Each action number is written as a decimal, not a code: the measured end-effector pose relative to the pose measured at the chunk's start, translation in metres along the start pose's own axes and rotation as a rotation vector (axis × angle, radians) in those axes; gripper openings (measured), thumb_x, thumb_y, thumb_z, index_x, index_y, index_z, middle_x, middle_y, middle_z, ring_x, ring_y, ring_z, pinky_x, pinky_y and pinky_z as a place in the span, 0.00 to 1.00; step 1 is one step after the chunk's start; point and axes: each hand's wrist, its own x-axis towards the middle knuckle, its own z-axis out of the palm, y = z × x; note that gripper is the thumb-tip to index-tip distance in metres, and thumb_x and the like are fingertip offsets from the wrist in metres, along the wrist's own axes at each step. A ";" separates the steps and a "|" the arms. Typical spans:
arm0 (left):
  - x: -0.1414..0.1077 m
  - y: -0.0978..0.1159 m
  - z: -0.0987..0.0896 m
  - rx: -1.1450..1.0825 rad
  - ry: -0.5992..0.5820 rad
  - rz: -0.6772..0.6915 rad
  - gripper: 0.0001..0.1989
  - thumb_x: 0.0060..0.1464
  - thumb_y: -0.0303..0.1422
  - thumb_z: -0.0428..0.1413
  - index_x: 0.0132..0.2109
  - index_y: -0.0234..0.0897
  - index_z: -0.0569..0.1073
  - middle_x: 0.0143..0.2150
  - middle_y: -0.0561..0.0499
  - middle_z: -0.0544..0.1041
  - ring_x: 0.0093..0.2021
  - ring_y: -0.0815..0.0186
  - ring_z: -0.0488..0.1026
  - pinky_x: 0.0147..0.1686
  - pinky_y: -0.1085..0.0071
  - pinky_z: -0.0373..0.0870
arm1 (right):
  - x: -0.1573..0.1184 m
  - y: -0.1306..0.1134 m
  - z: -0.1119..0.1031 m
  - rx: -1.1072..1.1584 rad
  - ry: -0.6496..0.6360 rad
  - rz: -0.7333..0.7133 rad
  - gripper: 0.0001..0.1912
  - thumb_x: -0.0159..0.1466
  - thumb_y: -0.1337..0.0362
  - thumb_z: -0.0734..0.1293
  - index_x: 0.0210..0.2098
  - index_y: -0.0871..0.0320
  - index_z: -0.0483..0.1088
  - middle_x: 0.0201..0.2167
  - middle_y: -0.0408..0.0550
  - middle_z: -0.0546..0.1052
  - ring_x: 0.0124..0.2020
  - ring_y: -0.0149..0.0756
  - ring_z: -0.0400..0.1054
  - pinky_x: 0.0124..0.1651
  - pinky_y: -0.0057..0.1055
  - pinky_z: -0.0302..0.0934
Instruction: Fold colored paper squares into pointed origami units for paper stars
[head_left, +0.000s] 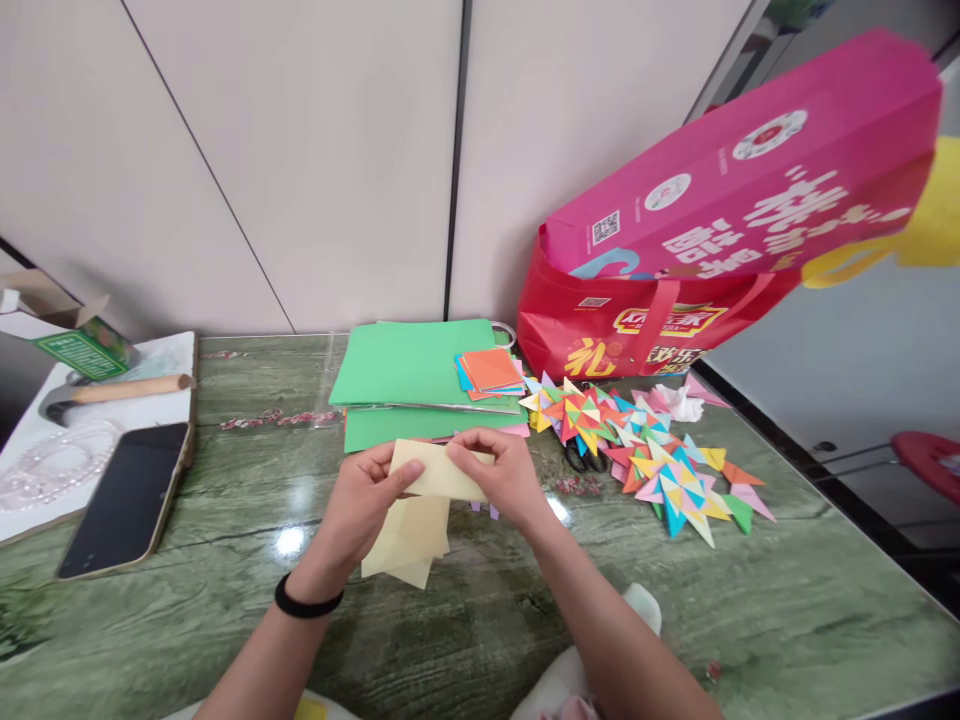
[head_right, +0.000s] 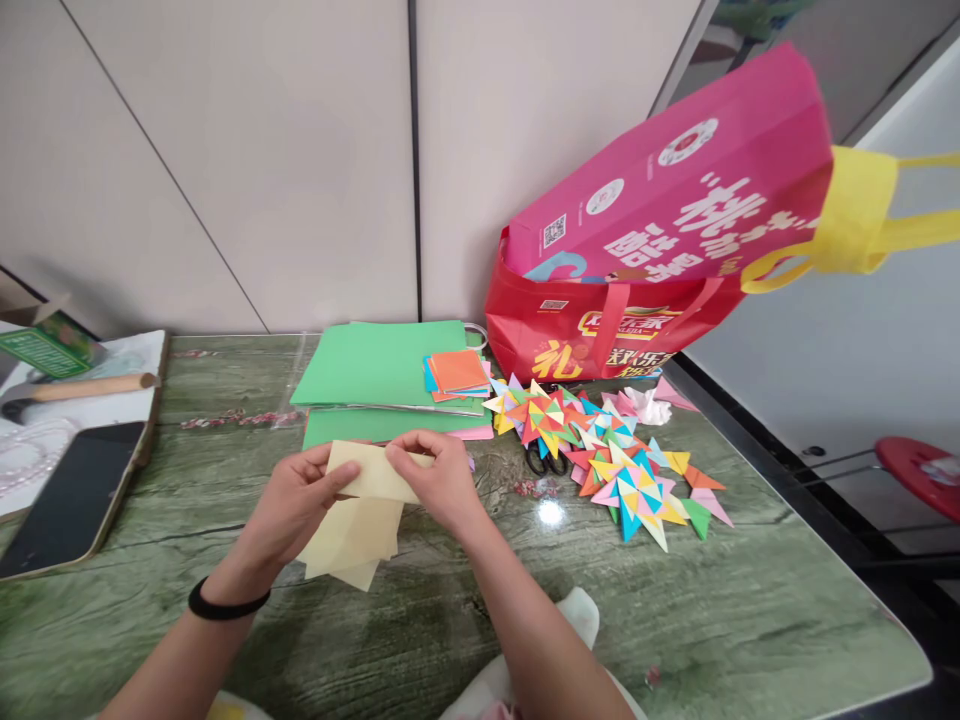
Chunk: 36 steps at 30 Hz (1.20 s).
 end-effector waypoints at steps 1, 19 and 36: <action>0.000 -0.001 0.000 -0.005 -0.005 -0.005 0.16 0.41 0.35 0.64 0.40 0.32 0.77 0.27 0.47 0.80 0.23 0.64 0.75 0.23 0.72 0.70 | 0.000 0.000 0.000 0.002 -0.001 0.001 0.08 0.55 0.61 0.65 0.24 0.59 0.71 0.25 0.44 0.77 0.30 0.36 0.70 0.33 0.28 0.63; 0.001 0.005 -0.001 0.097 -0.094 -0.021 0.15 0.43 0.34 0.64 0.41 0.35 0.76 0.33 0.48 0.81 0.32 0.63 0.78 0.34 0.69 0.74 | 0.003 0.000 -0.004 0.007 0.066 0.002 0.08 0.53 0.61 0.65 0.23 0.59 0.71 0.25 0.45 0.77 0.30 0.37 0.71 0.35 0.30 0.64; 0.000 -0.011 0.014 -0.081 0.008 -0.004 0.16 0.36 0.29 0.67 0.36 0.31 0.77 0.32 0.45 0.81 0.30 0.62 0.77 0.32 0.68 0.74 | -0.003 -0.004 0.004 0.011 0.176 -0.080 0.08 0.55 0.61 0.66 0.25 0.59 0.72 0.24 0.45 0.76 0.27 0.35 0.70 0.31 0.28 0.63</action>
